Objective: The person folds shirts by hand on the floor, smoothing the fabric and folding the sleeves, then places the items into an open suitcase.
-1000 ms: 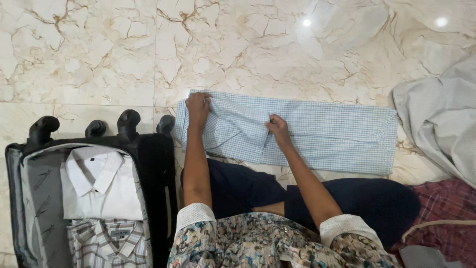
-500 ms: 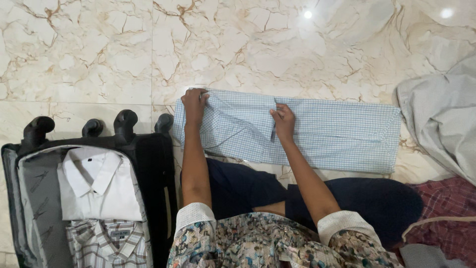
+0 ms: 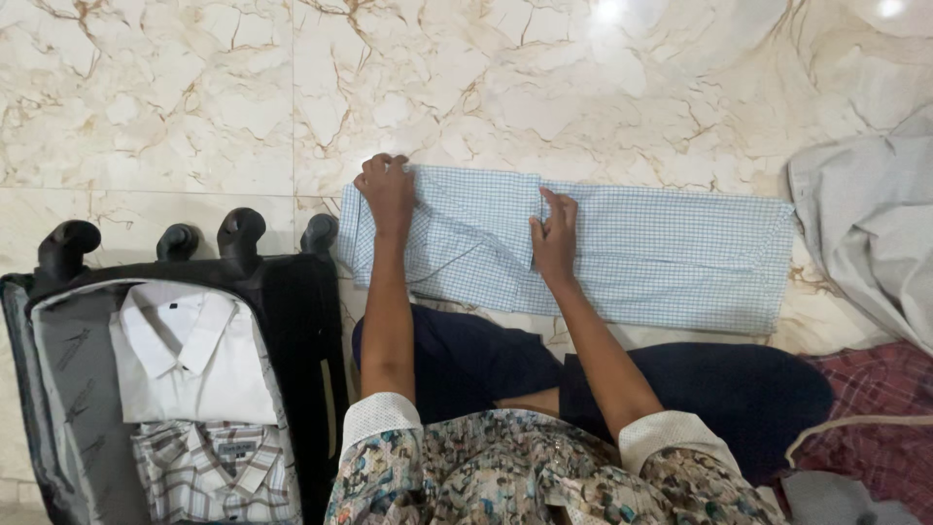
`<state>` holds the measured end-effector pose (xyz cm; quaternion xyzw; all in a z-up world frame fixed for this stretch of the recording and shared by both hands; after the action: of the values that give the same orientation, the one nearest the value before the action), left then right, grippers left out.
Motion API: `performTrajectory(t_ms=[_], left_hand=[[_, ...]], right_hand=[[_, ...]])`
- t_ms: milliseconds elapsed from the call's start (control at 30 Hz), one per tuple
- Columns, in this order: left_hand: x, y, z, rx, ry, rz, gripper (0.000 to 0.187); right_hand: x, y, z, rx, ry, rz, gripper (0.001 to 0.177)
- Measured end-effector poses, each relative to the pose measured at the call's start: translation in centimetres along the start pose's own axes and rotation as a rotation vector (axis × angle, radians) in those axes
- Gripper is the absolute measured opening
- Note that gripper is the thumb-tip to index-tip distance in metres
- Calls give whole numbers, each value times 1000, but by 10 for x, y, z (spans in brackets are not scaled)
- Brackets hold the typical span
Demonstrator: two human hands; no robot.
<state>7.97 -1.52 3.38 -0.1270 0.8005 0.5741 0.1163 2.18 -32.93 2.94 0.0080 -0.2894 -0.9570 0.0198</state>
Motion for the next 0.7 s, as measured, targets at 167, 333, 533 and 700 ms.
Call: performTrajectory(t_ms=[167,333,533,700], left_hand=[[27,-48,-79,62,-177,281,16],[69,-84,-100,-1,-100,338,77],[74,-90,-59,55,-26,240,149],[67,-101,-49,49,139,549,166]], right_hand=[[6,-27,34,202,263,18,47],[8,-77,36,286,397,218,49],[22,-77,20,508,355,287,67],[19,-65,6,553,288,285,89]])
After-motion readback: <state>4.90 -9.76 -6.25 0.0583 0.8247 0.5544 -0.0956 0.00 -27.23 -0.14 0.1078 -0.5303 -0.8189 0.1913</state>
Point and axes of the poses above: each hand's wrist, its own x-axis away from the middle knuckle, its own y-axis out of the back of the hand, z = x × y, the point moved 8 cm from there along -x, towards the middle knuckle, and after that the axes turned 9 degrees about z, right-handed, at the moved point
